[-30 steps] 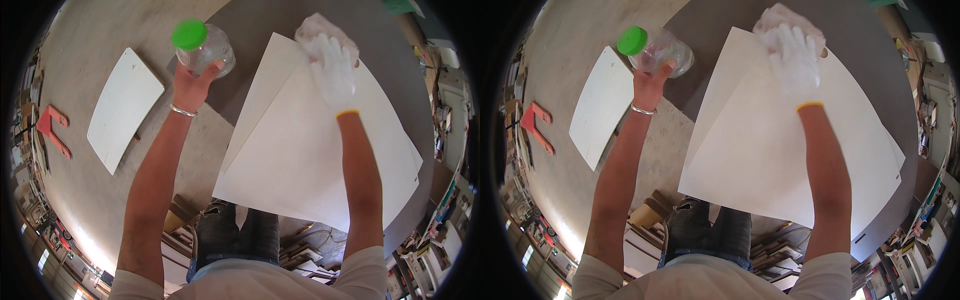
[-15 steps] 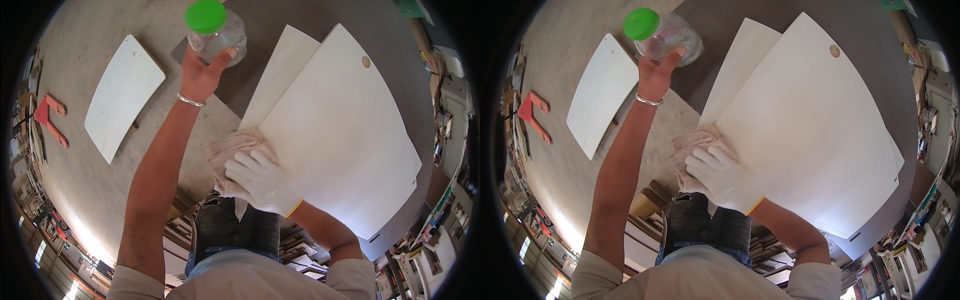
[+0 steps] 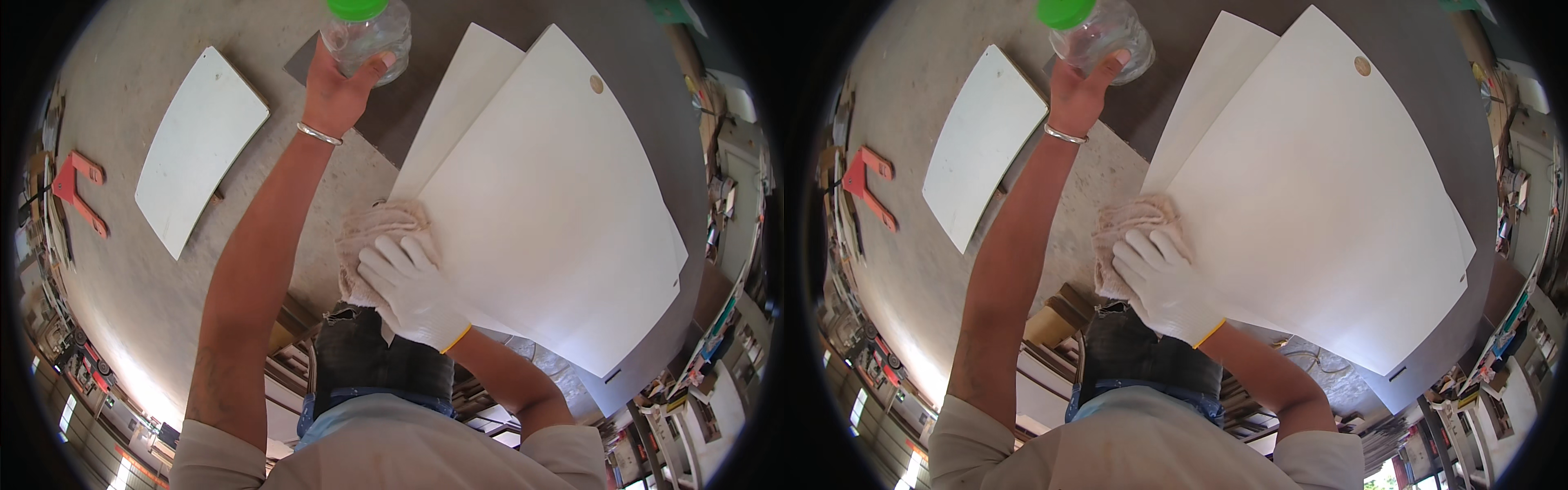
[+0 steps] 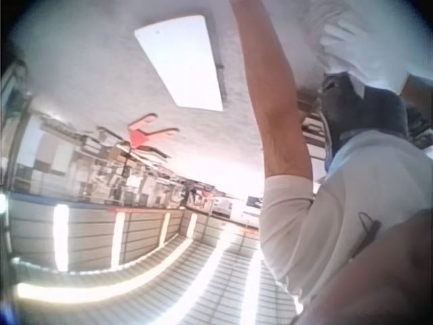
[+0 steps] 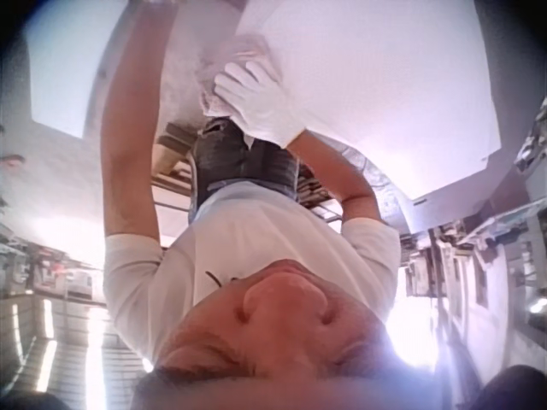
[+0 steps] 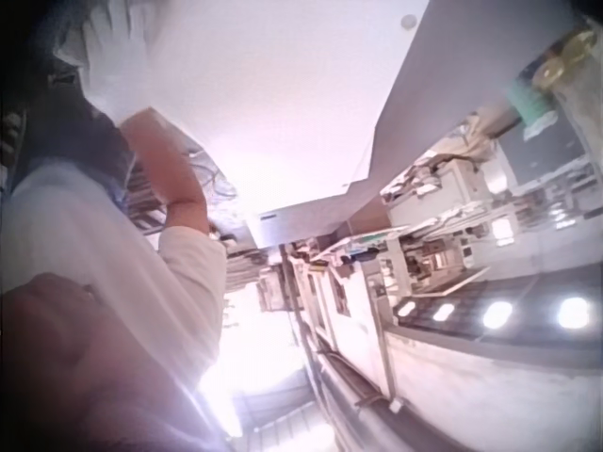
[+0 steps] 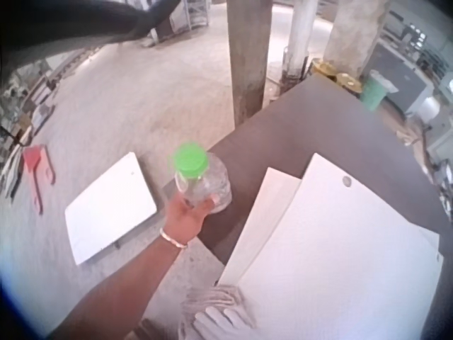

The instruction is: The person wipes a large white panel with a cloth, repeatedly applying liquid from a bottle to the cloth and wiping the surface. The person then picks up the panel and carries it across the workshop floor.

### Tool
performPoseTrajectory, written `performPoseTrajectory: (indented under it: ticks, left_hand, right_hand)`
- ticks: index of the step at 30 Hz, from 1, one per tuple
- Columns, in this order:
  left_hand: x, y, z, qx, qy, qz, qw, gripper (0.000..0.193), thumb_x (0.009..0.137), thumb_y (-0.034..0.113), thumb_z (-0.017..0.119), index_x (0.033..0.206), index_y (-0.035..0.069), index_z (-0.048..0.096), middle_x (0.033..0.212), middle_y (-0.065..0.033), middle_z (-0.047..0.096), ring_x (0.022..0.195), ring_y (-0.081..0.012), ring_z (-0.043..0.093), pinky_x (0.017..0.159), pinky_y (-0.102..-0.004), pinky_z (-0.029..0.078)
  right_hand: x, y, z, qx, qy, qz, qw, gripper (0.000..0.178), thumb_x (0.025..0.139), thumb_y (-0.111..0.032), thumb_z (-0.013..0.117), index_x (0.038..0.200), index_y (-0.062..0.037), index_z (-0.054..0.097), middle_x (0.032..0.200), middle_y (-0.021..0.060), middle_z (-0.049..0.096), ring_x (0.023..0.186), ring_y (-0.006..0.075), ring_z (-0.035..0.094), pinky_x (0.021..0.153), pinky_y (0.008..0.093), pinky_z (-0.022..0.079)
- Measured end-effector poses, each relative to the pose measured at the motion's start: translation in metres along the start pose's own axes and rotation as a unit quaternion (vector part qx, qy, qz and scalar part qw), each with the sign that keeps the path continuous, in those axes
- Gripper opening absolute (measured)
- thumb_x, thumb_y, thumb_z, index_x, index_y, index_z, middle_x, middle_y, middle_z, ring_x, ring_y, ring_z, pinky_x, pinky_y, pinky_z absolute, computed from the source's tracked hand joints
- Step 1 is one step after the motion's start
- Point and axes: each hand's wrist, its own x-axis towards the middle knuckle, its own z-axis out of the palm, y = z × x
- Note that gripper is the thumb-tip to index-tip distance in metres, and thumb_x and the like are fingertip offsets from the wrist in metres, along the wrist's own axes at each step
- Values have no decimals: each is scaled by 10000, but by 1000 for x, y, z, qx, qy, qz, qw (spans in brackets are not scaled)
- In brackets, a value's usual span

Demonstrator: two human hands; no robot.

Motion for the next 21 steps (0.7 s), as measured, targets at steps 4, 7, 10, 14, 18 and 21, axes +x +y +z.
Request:
performPoseTrajectory:
  ticks: [4,7,10,14,18,21]
  left_hand:
    - [1,-5,-4,22,-1,-7,1000,524,858,138,846,1281,16,562,1231,-91,657,1119,-182,639,954,-340,542]
    - [2,-1,1,6,-3,-23,1000,530,861,121,844,1290,22,550,1252,-91,645,1134,-183,635,961,-335,548]
    - [5,-6,-3,16,-8,1,1000,536,866,105,836,1307,28,542,1269,-88,637,1159,-187,626,970,-333,550]
    - [3,1,-2,-16,-17,-12,1000,578,870,101,831,1356,32,527,1312,-92,621,1206,-189,607,995,-336,537]
    - [8,-1,-4,10,-22,14,1000,632,875,119,831,1409,33,505,1358,-104,601,1250,-199,586,1039,-348,510]
    - [11,-1,2,47,-27,5,999,638,885,155,832,1412,21,497,1375,-111,592,1263,-211,578,1061,-354,494]
  right_hand:
    - [-19,-22,27,90,-36,15,995,403,823,-202,687,1190,-36,663,1294,121,604,1311,352,500,1160,515,352]
    - [-38,-25,48,195,-46,34,979,493,807,-169,699,1283,-59,635,1298,134,587,1340,360,479,1192,494,344]
    - [-60,-40,56,387,-36,117,914,517,863,-131,628,1374,-54,602,1232,103,594,1271,258,528,1128,404,390]
    - [-114,-42,52,767,-48,381,514,514,922,-195,613,1402,-13,581,1280,93,605,1070,161,611,886,301,500]
    - [-149,-36,53,821,203,341,410,674,861,-217,747,1447,17,511,1338,136,612,1174,244,634,981,364,531]
    - [-184,-27,44,807,323,324,375,797,815,-171,819,1495,7,444,1409,170,588,1289,336,591,1104,462,490]
